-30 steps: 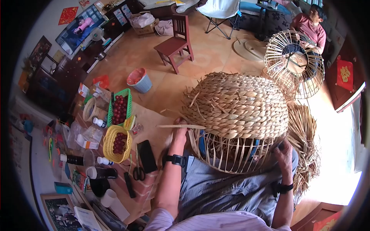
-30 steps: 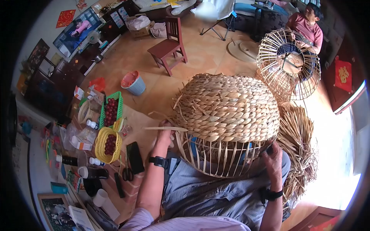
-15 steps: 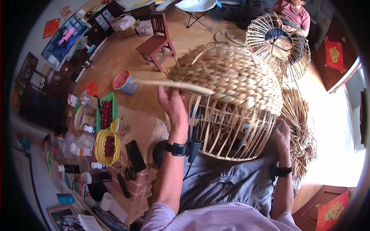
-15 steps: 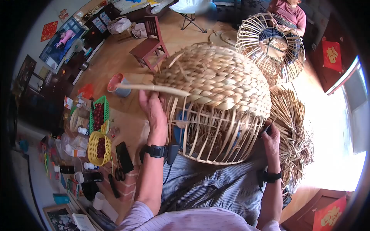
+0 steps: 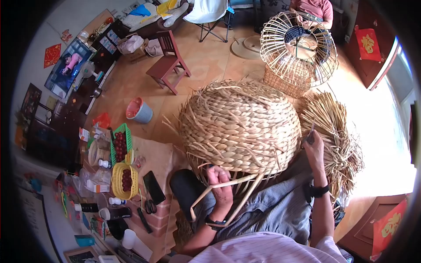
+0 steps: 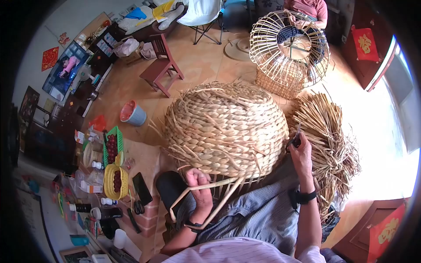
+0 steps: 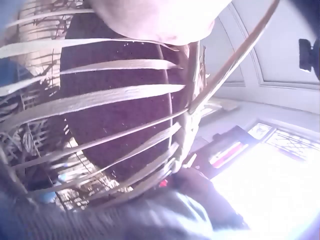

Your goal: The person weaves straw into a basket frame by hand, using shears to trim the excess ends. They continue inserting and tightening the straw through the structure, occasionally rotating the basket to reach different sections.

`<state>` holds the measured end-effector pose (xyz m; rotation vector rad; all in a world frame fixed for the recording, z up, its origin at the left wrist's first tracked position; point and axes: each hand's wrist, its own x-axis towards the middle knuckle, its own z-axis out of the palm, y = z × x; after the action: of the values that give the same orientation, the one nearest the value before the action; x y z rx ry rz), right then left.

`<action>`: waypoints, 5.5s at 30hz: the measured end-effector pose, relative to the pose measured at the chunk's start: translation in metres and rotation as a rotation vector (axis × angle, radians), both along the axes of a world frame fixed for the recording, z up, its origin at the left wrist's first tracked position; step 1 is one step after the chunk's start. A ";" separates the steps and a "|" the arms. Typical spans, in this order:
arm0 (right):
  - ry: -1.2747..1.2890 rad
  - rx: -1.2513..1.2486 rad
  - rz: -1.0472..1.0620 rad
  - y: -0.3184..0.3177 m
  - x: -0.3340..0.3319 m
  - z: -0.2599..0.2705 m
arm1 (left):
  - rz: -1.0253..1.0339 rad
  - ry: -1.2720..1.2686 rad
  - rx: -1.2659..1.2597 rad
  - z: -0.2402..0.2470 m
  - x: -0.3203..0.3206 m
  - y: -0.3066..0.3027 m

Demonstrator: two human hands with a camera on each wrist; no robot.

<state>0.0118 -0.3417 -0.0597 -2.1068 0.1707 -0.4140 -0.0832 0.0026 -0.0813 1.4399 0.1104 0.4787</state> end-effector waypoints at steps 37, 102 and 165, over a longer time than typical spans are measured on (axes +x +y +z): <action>0.299 0.659 0.413 0.028 -0.085 0.026 | 0.011 -0.227 0.530 0.285 0.005 0.143; 0.047 -0.368 0.317 0.037 -0.077 0.047 | -0.342 -0.313 1.360 0.106 0.121 -0.077; -0.052 -0.491 0.304 0.094 -0.065 0.074 | -0.439 -0.166 1.203 0.125 0.111 -0.033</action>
<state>-0.0530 -0.2477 0.0145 -2.5465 -0.3102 -0.3502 0.0277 -0.0309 0.0441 2.4927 -0.7347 0.2804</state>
